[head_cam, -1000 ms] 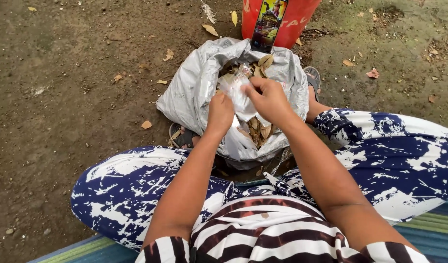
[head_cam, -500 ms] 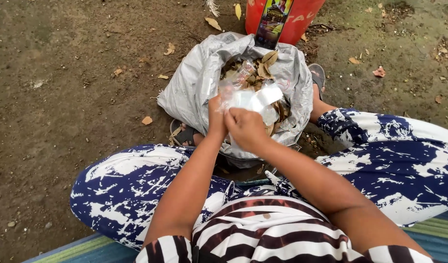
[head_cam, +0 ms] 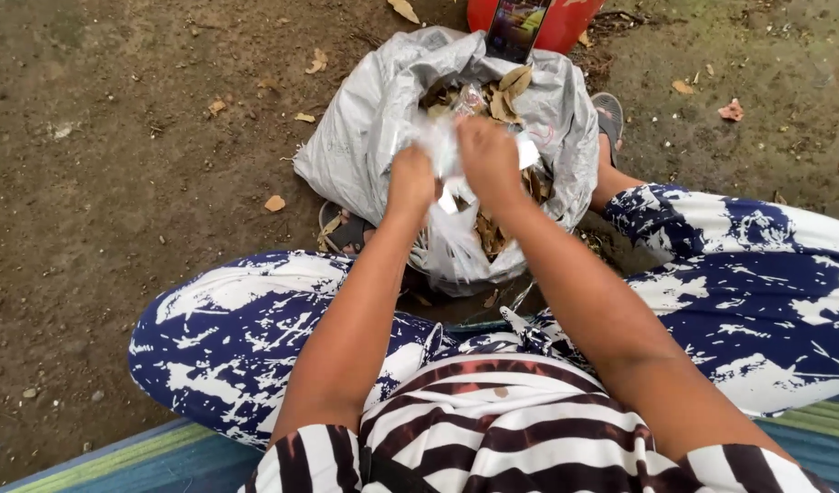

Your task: The person picks up and places dried leaves into small plastic bags, then places the filled bags into a larger silver bag.

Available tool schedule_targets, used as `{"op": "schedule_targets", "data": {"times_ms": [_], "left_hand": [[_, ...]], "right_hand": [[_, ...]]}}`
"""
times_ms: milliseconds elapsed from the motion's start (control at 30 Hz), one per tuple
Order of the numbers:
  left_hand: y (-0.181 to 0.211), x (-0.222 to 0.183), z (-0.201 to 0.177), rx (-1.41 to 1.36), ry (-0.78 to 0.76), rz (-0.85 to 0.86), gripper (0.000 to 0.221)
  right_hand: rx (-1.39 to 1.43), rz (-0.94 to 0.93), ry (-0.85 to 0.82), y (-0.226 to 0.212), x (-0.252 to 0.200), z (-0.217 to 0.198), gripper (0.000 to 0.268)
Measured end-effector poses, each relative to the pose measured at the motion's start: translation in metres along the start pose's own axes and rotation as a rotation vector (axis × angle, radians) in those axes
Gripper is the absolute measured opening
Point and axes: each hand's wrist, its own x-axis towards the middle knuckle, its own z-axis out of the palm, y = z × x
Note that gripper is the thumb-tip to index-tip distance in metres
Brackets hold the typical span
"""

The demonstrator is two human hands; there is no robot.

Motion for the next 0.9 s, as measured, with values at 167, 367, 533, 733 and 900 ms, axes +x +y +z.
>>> {"op": "schedule_targets", "data": {"times_ms": [167,367,533,733,900], "left_hand": [[0.094,-0.021,-0.021,-0.273,0.188,-0.256,0.066],[0.079,-0.006,-0.051,-0.582,-0.051,-0.042,0.035],[0.089,-0.021,-0.059,-0.492,-0.307,0.05,0.047],[0.098,-0.026,-0.069,-0.884,-0.487,0.207,0.04],[0.087,-0.016,-0.078,-0.926,-0.325,0.114,0.04]], "right_hand": [[0.402,0.39,-0.208,-0.019,0.011,-0.042,0.025],[-0.057,0.604,-0.591,-0.004,-0.022,0.007,0.023],[-0.413,0.504,-0.609,0.033,-0.031,0.066,0.023],[-0.53,0.497,-0.562,0.078,-0.031,0.081,0.021],[-0.143,0.641,-0.461,0.012,-0.023,0.017,0.058]]}}
